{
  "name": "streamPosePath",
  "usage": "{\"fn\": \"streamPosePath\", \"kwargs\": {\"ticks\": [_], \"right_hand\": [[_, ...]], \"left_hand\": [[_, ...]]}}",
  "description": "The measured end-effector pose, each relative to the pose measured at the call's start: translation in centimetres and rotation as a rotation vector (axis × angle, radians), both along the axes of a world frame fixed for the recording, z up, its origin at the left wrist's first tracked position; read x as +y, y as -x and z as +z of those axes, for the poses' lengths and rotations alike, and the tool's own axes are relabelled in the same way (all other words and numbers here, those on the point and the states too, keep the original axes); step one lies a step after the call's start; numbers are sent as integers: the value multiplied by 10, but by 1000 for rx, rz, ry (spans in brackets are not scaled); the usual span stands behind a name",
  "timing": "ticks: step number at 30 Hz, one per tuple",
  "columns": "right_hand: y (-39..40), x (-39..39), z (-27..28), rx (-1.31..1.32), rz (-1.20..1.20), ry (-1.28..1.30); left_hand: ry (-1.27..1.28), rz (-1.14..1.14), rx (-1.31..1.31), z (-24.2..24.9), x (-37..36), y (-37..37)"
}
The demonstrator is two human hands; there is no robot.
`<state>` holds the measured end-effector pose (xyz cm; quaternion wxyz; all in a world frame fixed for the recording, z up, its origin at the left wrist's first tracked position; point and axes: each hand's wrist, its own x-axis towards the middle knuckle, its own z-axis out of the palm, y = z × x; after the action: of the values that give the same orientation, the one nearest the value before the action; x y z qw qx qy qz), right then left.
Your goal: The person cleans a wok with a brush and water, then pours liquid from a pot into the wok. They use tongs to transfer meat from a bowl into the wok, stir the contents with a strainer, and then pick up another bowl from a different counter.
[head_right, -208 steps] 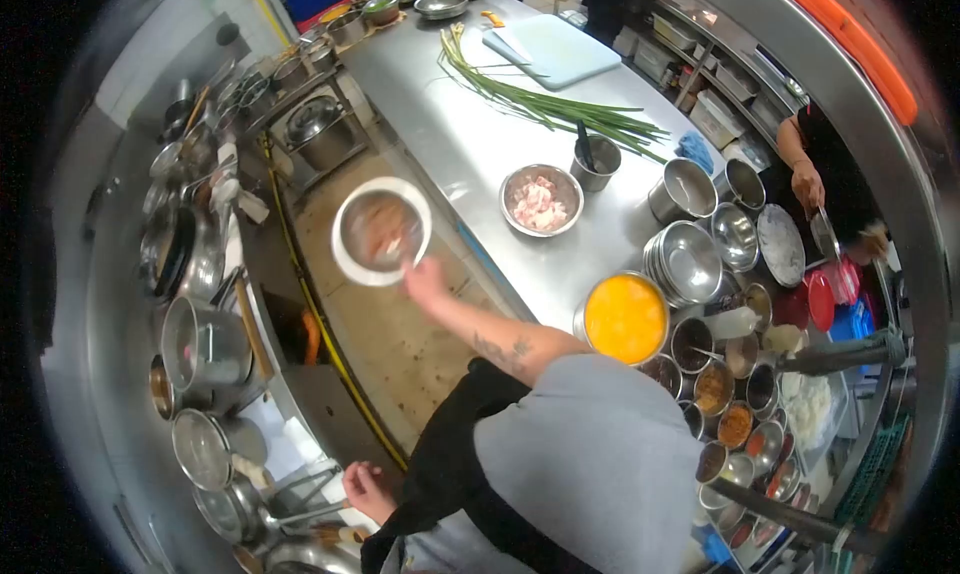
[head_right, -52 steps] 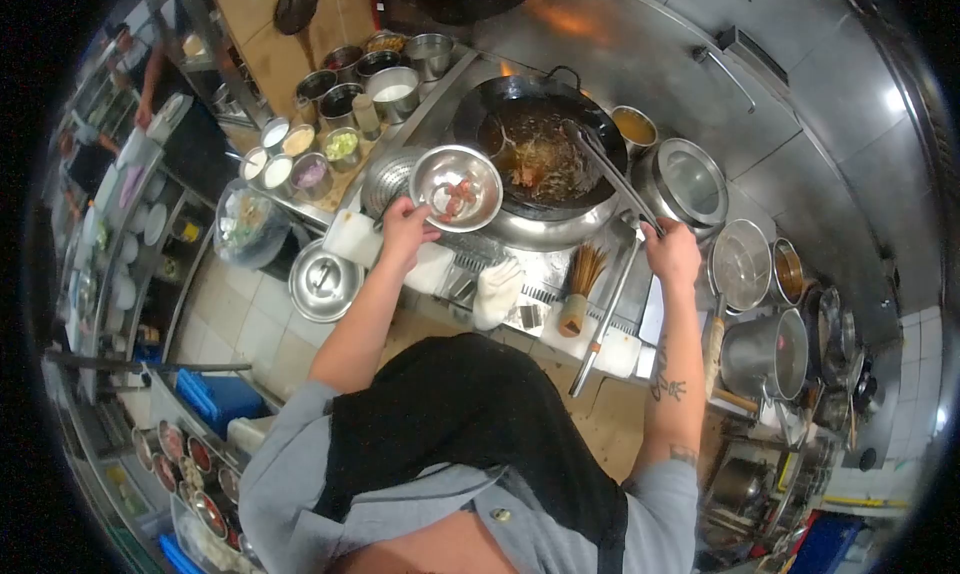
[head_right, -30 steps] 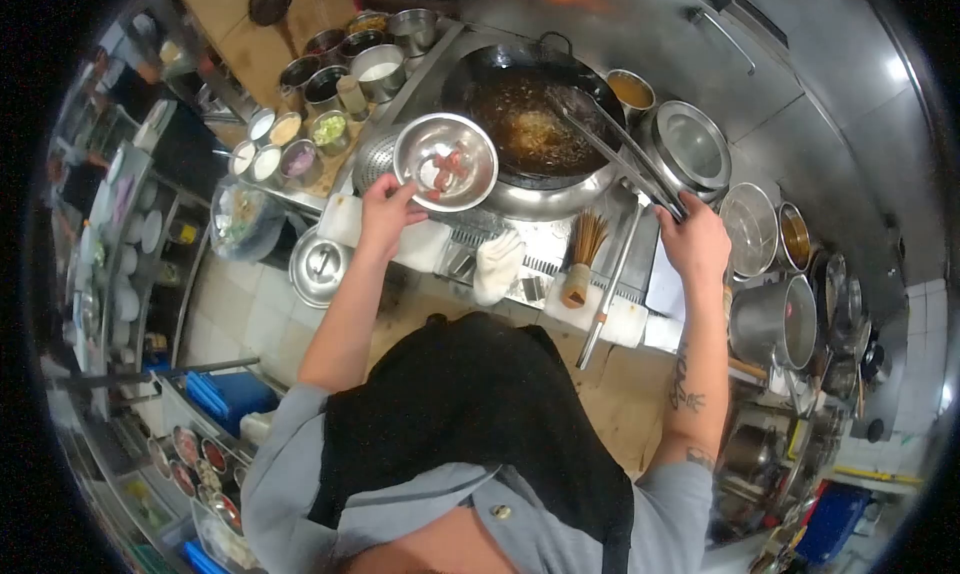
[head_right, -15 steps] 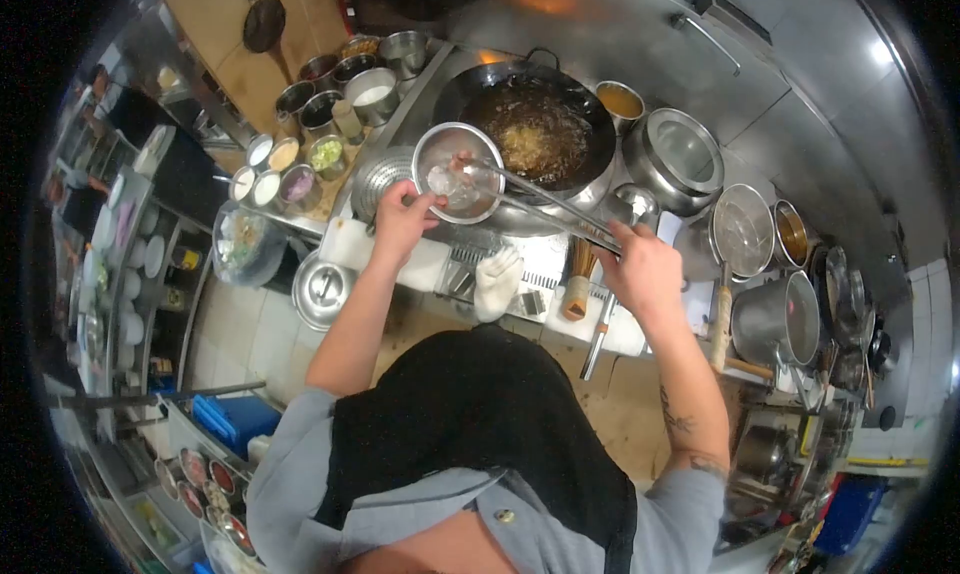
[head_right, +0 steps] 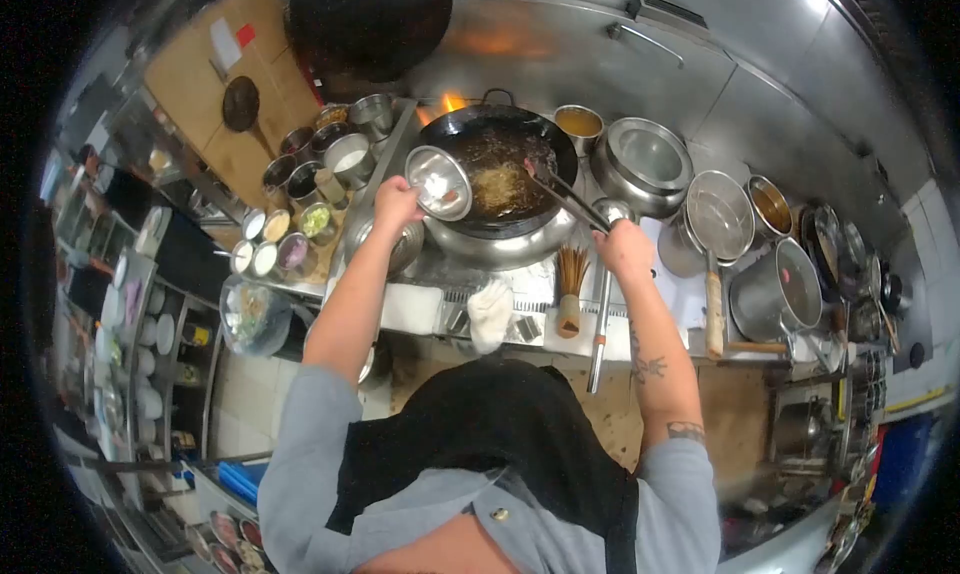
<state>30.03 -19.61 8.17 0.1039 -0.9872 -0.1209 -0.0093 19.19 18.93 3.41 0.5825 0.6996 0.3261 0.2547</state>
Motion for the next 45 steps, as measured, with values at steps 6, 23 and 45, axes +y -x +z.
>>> {"fn": "streamPosePath", "kwargs": {"ticks": [6,23,45], "right_hand": [[38,-3,27,-51,121,-130],[49,-2,-4,-233,293,-189],[109,-111,-185,-50,-563,-620]], "left_hand": [[-11,-55,47,3,-10,-7],[101,-74,-21,5,-22,8],[540,104,-218,-33,-8,203]]}}
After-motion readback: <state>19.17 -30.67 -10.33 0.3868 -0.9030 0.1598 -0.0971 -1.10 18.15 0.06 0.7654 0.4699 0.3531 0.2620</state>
